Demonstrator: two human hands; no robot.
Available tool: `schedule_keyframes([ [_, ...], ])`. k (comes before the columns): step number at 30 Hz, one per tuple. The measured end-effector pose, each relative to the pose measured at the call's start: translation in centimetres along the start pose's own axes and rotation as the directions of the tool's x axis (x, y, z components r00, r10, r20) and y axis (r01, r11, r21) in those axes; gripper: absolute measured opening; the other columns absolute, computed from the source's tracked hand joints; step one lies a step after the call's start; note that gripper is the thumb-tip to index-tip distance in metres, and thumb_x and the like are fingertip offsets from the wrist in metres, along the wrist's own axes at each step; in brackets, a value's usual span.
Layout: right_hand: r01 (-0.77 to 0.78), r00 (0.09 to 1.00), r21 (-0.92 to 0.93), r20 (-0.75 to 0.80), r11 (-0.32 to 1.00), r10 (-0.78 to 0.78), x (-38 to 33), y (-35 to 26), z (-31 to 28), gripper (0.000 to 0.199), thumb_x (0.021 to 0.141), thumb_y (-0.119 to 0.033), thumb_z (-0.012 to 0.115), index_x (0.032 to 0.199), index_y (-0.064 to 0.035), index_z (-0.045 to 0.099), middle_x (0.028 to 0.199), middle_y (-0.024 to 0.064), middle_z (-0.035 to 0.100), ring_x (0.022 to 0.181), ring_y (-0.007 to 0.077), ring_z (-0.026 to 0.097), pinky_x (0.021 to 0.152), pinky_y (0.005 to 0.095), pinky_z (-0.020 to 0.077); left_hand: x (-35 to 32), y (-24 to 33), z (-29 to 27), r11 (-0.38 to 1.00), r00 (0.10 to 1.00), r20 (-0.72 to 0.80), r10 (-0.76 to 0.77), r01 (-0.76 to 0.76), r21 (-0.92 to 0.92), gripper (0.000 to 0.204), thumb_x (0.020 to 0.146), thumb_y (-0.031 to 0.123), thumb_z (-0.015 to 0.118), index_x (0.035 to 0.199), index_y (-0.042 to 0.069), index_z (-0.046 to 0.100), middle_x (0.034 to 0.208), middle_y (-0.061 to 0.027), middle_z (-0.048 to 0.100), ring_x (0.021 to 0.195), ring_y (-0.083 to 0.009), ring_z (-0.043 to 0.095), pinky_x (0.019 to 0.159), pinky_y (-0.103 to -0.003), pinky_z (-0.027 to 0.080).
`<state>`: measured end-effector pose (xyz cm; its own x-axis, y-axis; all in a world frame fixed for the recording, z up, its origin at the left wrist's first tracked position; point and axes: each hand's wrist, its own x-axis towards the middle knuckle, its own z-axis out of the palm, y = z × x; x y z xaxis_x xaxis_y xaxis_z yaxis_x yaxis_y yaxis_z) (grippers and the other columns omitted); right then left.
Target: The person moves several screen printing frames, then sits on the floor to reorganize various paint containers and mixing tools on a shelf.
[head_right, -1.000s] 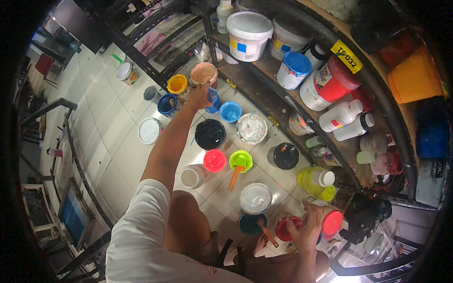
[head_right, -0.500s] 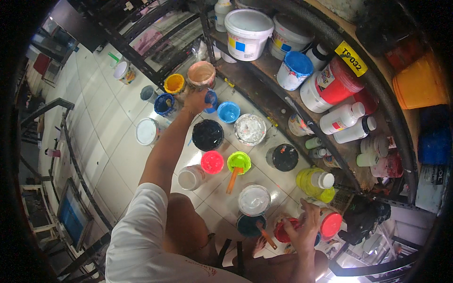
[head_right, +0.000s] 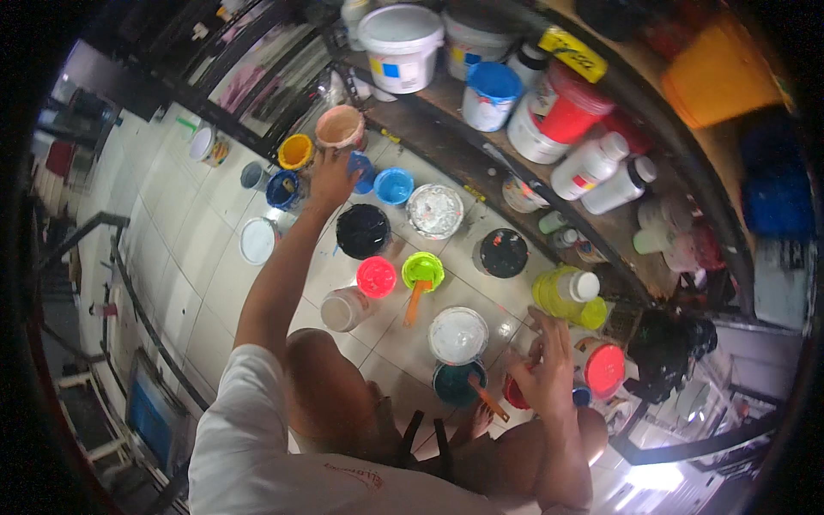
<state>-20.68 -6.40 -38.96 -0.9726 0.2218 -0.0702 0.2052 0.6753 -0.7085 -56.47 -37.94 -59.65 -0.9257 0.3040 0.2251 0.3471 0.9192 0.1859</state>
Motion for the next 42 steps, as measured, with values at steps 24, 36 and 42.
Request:
schedule_keyframes([
  [24,0.717,0.678,-0.229,0.009,0.658,-0.735,-2.0,-20.6,-10.0,0.031,0.066,-0.027,0.069,0.087,-0.0059,0.060,0.076,0.0079,0.059,0.062,0.0219,0.057,0.052,0.0299,0.0455,-13.8,11.9,-20.7,0.618,0.789,0.385,0.479,0.008,-0.786,0.031,0.091,0.024,0.063,0.112,0.002,0.061,0.090,-0.0091,0.065,0.077,-0.0142,0.060,0.066,-0.029,0.049],
  [36,0.399,0.908,-0.094,0.181,0.912,-0.379,1.4,-7.3,-3.4,0.058,0.067,0.004,0.072,0.116,-0.0046,0.042,0.105,0.0122,0.053,0.066,0.0183,0.055,0.059,0.0320,0.0463,-27.2,-21.0,-7.4,-0.332,0.261,0.673,-0.692,0.712,-0.618,0.065,0.091,0.046,0.057,0.132,-0.002,0.043,0.125,-0.0191,0.053,0.099,-0.0288,0.057,0.084,-0.040,0.051],
  [42,0.252,0.948,-0.181,0.243,0.951,-0.205,0.2,-5.4,-1.3,0.060,0.070,0.000,0.074,0.121,-0.0042,0.042,0.113,0.0120,0.054,0.073,0.0204,0.058,0.062,0.0326,0.0469,-23.9,-19.2,-2.7,-0.528,0.212,0.719,-0.661,0.550,-0.647,0.070,0.088,0.039,0.064,0.137,-0.002,0.035,0.129,-0.0184,0.046,0.101,-0.0299,0.054,0.086,-0.041,0.050],
])
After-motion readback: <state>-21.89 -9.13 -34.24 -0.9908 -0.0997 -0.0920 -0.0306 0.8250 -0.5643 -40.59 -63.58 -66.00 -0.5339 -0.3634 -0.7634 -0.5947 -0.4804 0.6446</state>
